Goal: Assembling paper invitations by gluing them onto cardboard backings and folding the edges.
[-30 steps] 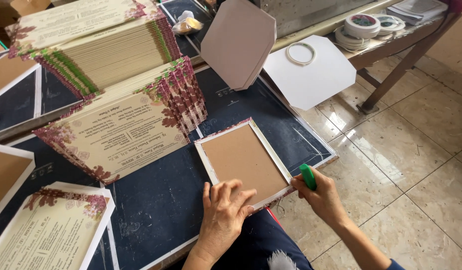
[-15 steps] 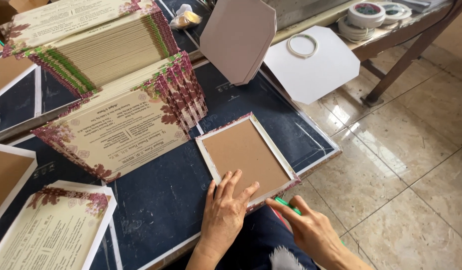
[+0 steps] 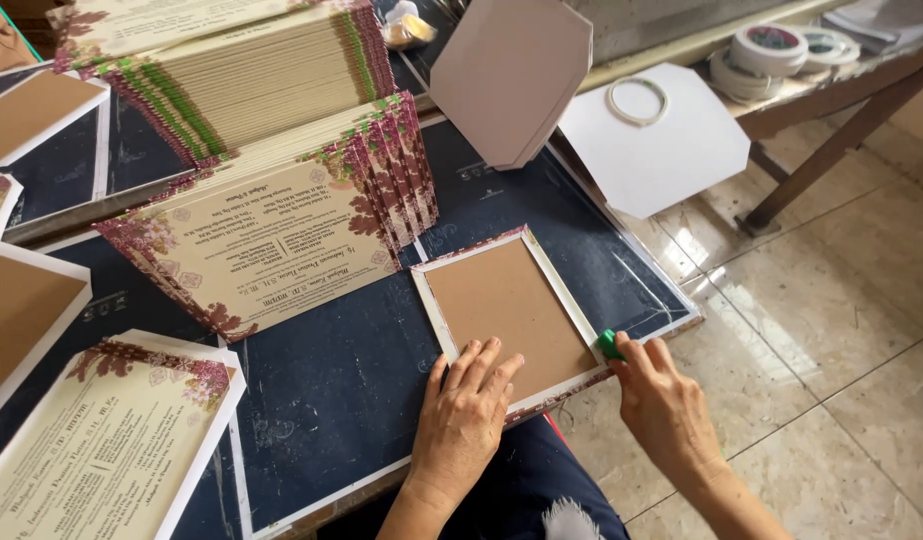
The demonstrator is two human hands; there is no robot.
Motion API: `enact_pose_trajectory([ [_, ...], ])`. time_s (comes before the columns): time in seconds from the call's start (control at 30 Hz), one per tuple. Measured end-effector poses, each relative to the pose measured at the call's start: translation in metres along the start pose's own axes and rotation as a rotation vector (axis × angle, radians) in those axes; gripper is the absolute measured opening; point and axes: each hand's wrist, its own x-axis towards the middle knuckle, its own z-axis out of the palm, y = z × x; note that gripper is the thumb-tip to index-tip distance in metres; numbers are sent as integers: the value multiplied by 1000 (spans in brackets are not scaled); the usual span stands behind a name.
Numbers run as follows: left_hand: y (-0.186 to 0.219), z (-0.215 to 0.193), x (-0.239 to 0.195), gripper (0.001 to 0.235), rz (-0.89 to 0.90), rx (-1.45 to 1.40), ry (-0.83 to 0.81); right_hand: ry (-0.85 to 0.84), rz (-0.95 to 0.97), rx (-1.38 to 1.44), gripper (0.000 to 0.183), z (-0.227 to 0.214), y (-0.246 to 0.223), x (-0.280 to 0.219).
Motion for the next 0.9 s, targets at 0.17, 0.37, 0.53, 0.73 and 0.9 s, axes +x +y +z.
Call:
enact_pose_trajectory([
  [0.17,-3,3,2,32,-16,-47,6,270,-387,-118,70,55,-47,-50],
  [0.37,-20,6,0,62,-12,-211,-71,172,-274,-251,68,18,-12,-22],
  [0.53,-22,5,2,47,-24,-299,-20,96,-165,-227,55,21,-33,-30],
  [0.73,-22,0,5,43,-45,-303,-131,64,-471,45,53,34,-70,-48],
  [0.9,4,1,12,27,-135,-114,-152,9,-133,294,31,3,6,-8],
])
